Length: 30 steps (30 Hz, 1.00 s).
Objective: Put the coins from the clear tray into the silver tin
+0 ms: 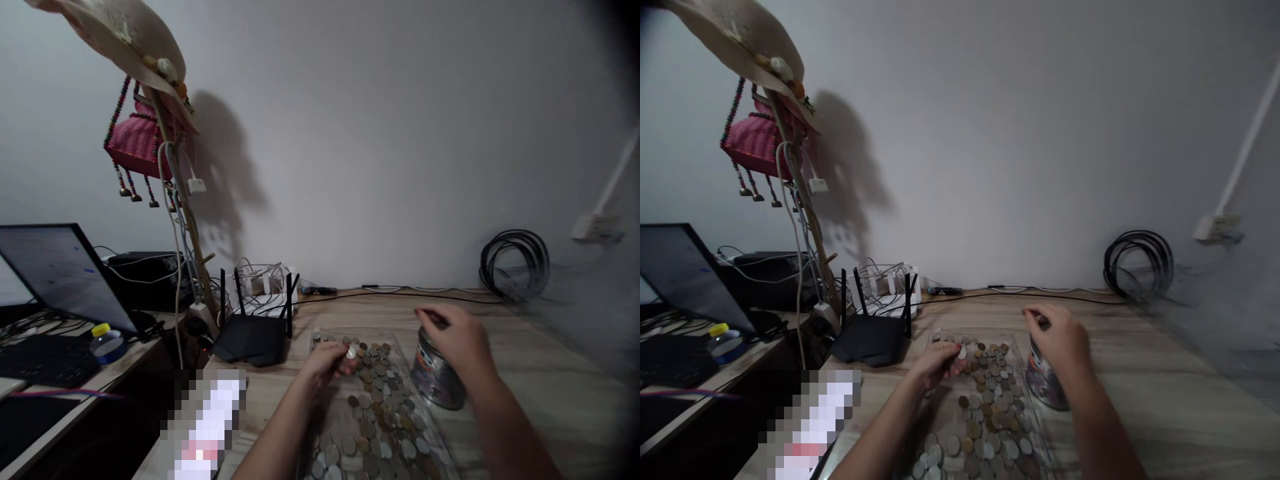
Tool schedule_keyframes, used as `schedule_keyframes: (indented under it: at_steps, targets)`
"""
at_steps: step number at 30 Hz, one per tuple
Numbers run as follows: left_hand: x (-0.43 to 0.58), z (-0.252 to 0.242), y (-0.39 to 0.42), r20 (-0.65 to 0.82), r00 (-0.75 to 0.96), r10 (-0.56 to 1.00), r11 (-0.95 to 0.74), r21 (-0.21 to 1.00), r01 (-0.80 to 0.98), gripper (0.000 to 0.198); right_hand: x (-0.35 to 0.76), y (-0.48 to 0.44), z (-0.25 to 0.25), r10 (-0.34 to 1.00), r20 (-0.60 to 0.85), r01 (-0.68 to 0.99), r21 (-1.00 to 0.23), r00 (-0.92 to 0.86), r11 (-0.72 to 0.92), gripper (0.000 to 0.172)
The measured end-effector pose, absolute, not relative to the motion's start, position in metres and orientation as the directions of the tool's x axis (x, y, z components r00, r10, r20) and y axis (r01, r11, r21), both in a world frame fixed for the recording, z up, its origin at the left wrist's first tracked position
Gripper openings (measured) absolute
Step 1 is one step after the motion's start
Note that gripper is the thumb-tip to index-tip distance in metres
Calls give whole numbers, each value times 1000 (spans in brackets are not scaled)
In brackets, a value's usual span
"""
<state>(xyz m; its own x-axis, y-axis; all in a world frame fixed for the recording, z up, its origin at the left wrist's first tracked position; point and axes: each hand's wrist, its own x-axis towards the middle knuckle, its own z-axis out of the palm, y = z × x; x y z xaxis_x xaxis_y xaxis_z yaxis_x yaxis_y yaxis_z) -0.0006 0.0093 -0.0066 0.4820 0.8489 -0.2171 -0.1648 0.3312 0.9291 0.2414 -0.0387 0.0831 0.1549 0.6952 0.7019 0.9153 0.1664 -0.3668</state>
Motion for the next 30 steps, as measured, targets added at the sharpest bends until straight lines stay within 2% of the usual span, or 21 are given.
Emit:
schedule_keyframes:
  at_steps: [3,5,8,11,15,19,24,30]
  targets:
    - [1,-5,7,-197,463,864,316,929,-195,17,199,-37,71,824,563,867,-381,-56,320,28]
    - [1,-3,5,-192,478,857,321,925,-204,16,176,-33,59,879,442,859,-365,-180,359,30]
    - [1,0,1,-207,553,807,356,918,-176,18,157,-29,43,911,337,867,-350,-237,355,25]
    - [0,2,-1,-230,592,773,395,904,-165,17,151,-29,38,930,290,870,-371,-226,326,17]
    - [-1,2,-1,-243,630,738,452,871,-194,19,156,-31,44,949,277,855,-445,-152,267,13]
    - [-1,3,-2,-232,631,740,449,869,-207,14,160,-36,48,939,300,800,-515,-169,308,20]
    - [-1,4,-3,-192,607,771,397,891,-223,21,153,-38,43,942,216,795,-508,-255,332,18]
    - [-2,-2,0,-154,653,742,386,894,-227,24,156,-39,48,936,263,764,-544,-236,346,23]
